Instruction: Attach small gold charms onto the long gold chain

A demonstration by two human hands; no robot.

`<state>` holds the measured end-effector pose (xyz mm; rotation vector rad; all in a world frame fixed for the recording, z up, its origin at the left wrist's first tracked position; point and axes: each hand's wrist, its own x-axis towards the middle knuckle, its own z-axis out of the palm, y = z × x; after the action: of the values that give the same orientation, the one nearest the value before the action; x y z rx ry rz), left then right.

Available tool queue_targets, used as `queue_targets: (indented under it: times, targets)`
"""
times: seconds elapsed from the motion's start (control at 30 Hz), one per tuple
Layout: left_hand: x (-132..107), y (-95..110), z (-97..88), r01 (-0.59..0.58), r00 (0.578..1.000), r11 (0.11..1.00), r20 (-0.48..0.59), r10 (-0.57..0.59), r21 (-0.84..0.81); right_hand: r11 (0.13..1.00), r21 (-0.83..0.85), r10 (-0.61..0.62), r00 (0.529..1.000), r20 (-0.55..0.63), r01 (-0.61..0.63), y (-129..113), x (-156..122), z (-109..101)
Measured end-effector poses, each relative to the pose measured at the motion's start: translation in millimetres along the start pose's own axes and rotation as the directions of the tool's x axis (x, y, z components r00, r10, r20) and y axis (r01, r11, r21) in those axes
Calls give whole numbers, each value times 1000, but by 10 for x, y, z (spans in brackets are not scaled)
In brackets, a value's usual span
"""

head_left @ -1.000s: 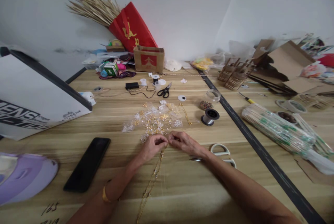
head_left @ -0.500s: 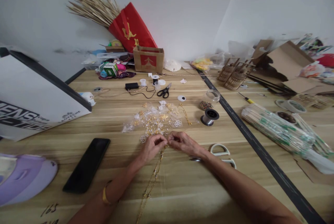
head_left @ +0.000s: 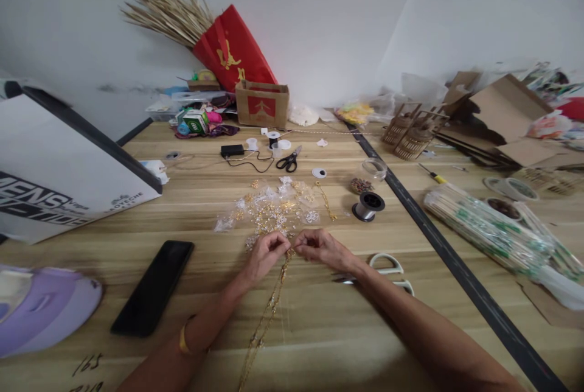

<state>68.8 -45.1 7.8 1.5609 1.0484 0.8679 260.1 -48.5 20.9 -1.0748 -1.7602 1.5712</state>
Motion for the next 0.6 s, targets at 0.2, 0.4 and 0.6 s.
queue_targets:
  times: [0.2,0.4,0.6]
  targets:
    - [12,-31,7,14,999,1000,-42,-15,-12,998,-57,-30,999,-16,29,-19,-12,-4]
    - [14,-57,-1,14,998,1000,-66,-14,2,995,-86,-42,999,-10,41,9,-8,-4]
    - [17,-66,-8,14,997,1000,-82,-13,9,992,-119,-52,999,-14,50,17,-4,2]
